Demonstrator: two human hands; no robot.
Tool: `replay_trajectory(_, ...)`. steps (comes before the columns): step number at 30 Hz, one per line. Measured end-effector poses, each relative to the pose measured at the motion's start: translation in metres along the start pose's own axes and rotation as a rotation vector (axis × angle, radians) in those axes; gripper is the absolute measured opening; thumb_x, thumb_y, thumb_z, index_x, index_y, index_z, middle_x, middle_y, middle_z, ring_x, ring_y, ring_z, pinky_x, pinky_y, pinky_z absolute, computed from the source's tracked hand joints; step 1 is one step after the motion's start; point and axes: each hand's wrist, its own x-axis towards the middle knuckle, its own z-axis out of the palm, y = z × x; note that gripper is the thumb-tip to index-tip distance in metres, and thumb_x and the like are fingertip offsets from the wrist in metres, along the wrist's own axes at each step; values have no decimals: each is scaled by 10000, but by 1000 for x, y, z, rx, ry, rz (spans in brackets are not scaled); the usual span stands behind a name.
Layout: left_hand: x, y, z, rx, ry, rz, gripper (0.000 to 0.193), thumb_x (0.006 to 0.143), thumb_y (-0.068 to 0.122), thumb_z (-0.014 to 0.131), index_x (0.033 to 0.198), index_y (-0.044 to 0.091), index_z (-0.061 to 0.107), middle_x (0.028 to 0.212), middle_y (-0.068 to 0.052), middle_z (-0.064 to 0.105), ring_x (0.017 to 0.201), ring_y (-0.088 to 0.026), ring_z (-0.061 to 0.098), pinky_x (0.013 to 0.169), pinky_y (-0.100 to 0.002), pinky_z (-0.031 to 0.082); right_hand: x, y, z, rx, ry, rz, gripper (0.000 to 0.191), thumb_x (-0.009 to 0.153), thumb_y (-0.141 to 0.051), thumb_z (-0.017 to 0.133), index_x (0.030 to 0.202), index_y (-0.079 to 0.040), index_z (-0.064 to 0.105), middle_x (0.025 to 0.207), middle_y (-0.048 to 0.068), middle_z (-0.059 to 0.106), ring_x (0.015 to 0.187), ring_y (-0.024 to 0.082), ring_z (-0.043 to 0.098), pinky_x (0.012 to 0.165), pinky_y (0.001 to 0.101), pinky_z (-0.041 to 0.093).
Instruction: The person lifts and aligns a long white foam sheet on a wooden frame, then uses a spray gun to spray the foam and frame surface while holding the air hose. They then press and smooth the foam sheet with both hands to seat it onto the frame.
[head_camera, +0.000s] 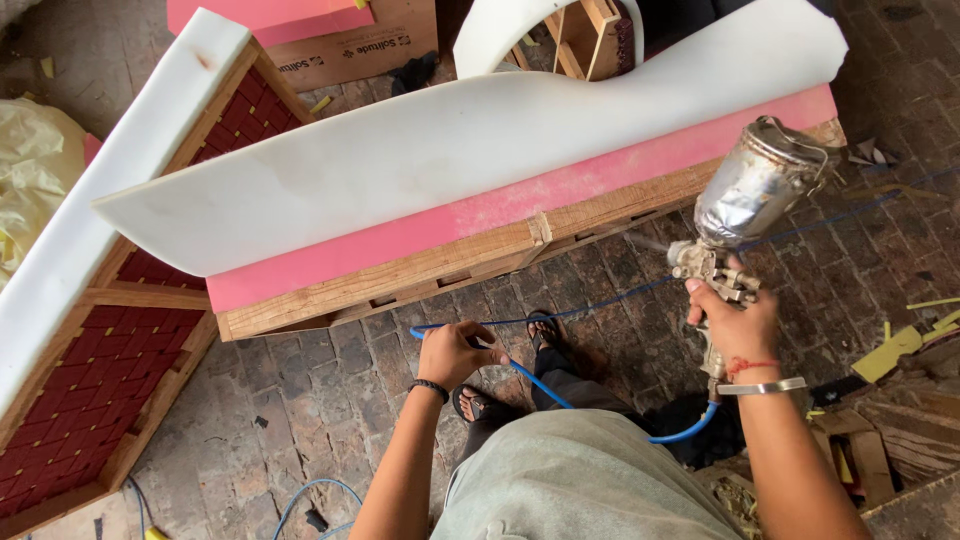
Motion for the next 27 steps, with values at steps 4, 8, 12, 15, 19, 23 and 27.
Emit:
replay_trajectory(4, 4, 1, 0, 34, 3, 37, 547, 544, 572, 915, 894, 164, 814, 750, -34, 771, 730, -198, 753, 713, -323, 564, -10, 1, -3, 14, -67, -36, 125, 957, -67, 724, 1069, -25, 684, 738, 21, 659, 613, 113, 605, 604, 285, 486)
replay_trajectory(8, 6, 3, -2, 8, -2, 18, 541, 533, 557, 920, 889, 163, 812, 738, -27, 760, 720, -194, 752, 704, -323, 566, -12, -2, 1, 166, -154, 8, 139, 926, -66, 722, 1054, -32, 682, 729, 3, 659, 596, 109, 610, 593, 283, 507)
replay_trajectory(12, 6, 7, 0, 37, -24, 24, 536, 551, 559, 909, 885, 154, 804, 708, -34, 757, 702, -196, 751, 696, -328, 564, -13, -5, 4, 52, -118, -27, 159, 931, -56, 716, 1084, -26, 686, 744, 8, 665, 603, 107, 609, 589, 280, 503)
replay_trajectory(15, 5, 6, 3, 50, -6, 77, 525, 551, 560, 912, 862, 149, 809, 695, -38, 759, 684, -205, 745, 699, -330, 549, -16, -5, 4, 14, -84, -7, 188, 903, -49, 724, 1082, -30, 672, 774, -13, 677, 598, 105, 610, 571, 283, 509)
replay_trajectory(19, 3, 1, 7, 36, 1, 76, 539, 538, 572, 915, 864, 157, 804, 701, -38, 755, 691, -203, 741, 693, -331, 548, -23, -3, 3, 86, -164, 24, 134, 925, -57, 719, 1053, -36, 683, 740, -3, 660, 602, 97, 606, 582, 277, 503)
replay_trajectory(23, 1, -5, 8, 100, -7, 73, 536, 551, 589, 908, 868, 167, 815, 702, -44, 758, 718, -221, 736, 761, -343, 526, -25, 1, 8, 77, -200, 2, 99, 953, -54, 722, 1040, -21, 687, 711, 25, 639, 603, 100, 587, 592, 277, 472)
replay_trajectory(27, -2, -11, 7, 59, -24, 33, 575, 534, 627, 880, 886, 180, 800, 735, -23, 751, 745, -210, 741, 755, -359, 538, -26, 0, 15, 100, -209, -12, 155, 915, -54, 719, 1065, -43, 683, 738, -7, 644, 603, 83, 591, 585, 268, 490)
